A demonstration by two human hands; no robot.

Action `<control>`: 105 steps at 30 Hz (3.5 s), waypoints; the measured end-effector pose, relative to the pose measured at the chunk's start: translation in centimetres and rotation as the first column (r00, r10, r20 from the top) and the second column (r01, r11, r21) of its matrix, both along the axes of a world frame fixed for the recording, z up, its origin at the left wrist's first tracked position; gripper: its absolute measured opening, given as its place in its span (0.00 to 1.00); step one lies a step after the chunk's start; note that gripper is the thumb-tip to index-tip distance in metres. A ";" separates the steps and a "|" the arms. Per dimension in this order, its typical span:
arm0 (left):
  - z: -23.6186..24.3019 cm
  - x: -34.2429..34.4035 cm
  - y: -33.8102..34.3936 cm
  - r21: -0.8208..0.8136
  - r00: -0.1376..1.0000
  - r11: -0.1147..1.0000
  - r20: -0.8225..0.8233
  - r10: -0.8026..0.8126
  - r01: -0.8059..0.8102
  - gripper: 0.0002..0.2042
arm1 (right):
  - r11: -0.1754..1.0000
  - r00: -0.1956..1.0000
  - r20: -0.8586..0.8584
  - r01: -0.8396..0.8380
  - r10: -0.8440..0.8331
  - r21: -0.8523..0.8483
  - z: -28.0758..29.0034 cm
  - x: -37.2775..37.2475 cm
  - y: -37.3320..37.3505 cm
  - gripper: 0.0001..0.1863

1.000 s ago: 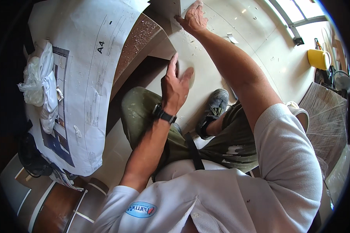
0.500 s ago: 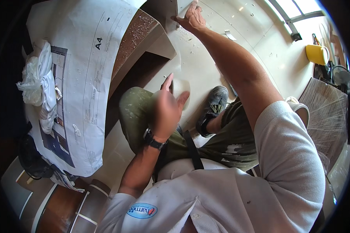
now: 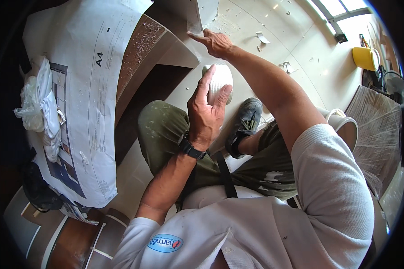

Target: The person applies mesh tape to a corner joint, cuts the tape with a utility knife, and then applies plaster over the mesh with a putty knife.

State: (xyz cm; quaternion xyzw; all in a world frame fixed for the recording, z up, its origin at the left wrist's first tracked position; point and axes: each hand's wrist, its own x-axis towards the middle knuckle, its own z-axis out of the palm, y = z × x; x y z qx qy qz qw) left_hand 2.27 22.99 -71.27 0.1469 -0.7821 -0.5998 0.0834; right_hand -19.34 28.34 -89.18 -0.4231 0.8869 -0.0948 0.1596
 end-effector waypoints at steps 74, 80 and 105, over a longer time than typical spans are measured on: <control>-8.5 -5.8 -2.1 0.150 0.989 0.978 0.052 0.139 -0.145 0.24 | 0.895 0.936 0.241 0.134 -0.255 0.426 -11.4 -4.5 -5.7 0.26; -9.5 -5.7 -2.4 0.182 0.987 0.971 0.066 0.146 -0.156 0.24 | 0.926 0.932 0.277 0.128 -0.235 0.356 -10.8 -4.2 -5.7 0.35; -10.4 -5.7 -2.2 0.171 0.980 0.965 0.065 0.190 -0.199 0.20 | 0.937 0.987 0.158 -0.017 -0.041 0.349 -6.6 -4.2 -4.8 0.25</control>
